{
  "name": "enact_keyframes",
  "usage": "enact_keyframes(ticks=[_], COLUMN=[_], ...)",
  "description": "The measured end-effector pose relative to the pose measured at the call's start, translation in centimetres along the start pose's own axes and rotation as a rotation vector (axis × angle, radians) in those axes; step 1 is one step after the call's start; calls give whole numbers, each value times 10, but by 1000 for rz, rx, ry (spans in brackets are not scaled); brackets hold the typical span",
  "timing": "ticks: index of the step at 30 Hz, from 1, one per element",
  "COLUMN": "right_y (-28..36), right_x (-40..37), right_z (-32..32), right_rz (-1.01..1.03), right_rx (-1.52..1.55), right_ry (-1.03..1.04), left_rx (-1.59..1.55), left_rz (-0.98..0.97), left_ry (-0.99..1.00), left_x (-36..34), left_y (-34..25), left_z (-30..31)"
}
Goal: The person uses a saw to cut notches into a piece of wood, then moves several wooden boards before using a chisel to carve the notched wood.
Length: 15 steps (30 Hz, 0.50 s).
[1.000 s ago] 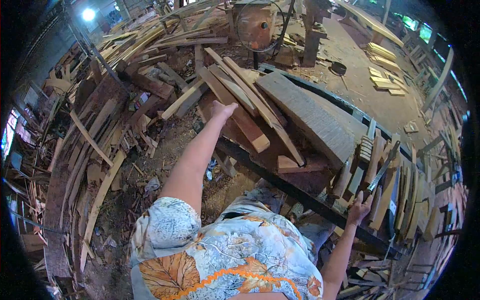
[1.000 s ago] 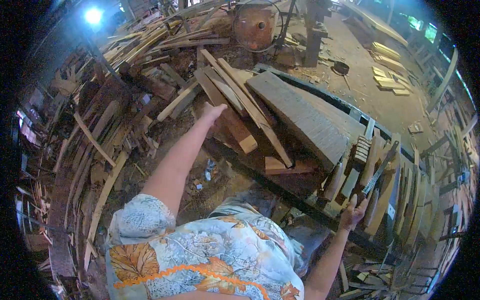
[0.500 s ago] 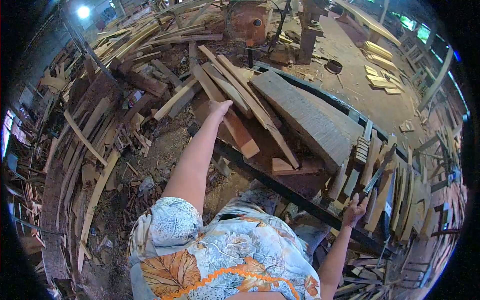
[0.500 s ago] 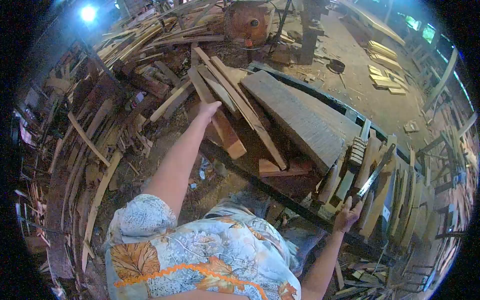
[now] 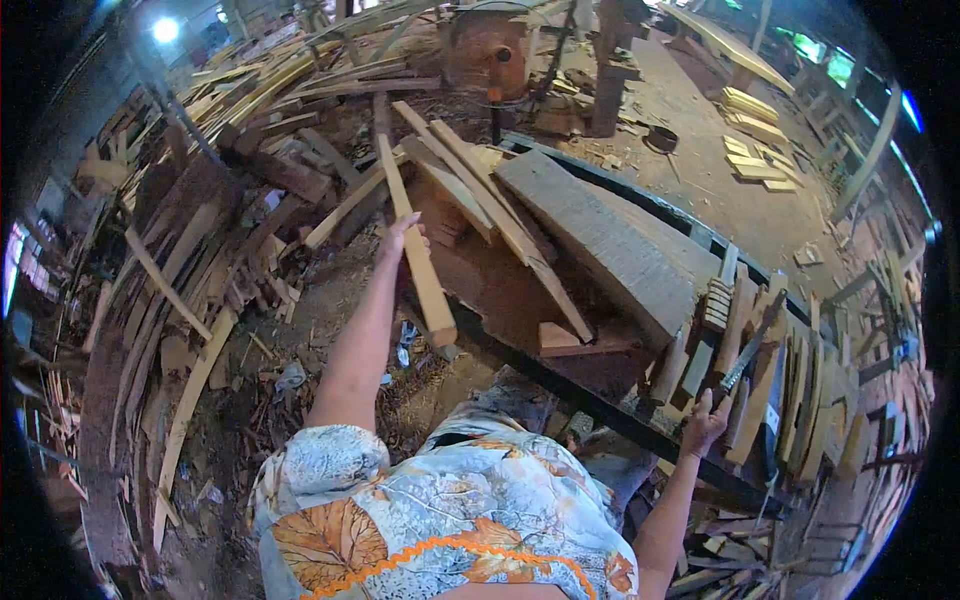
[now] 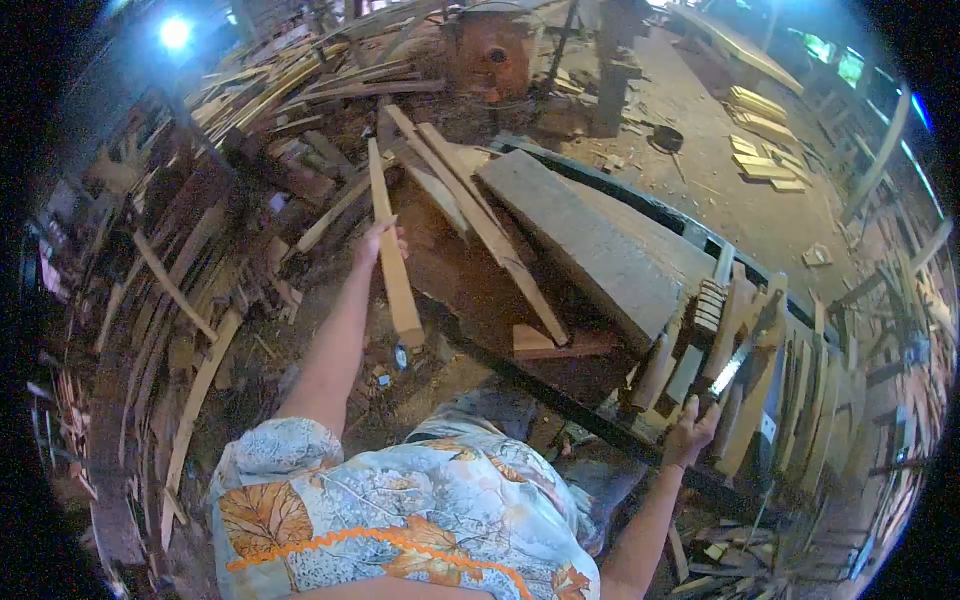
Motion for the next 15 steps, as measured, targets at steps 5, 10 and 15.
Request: enact_keyframes(ticks=[5, 10, 15], right_y=[3, -6, -18], right_x=[2, 2, 5], right_z=[5, 5, 1], right_rz=[240, 171, 162], right_rx=[-221, -153, -154], right_ry=[-87, -64, -59], left_rx=[74, 600, 1086], left_rz=[-123, -457, -836], left_ry=[181, 324, 522], left_x=[-49, -102, -111], left_y=[-18, -62, -60], left_z=[-43, -147, -230])
Point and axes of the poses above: each hand's wrist, its own x-axis towards the middle knuckle, its own z-axis out of the back of the hand, y = z × x, the point moved 6 cm from there along x, towards the middle knuckle, and after that the axes turned 5 degrees about -x, right-handed, at the moved point
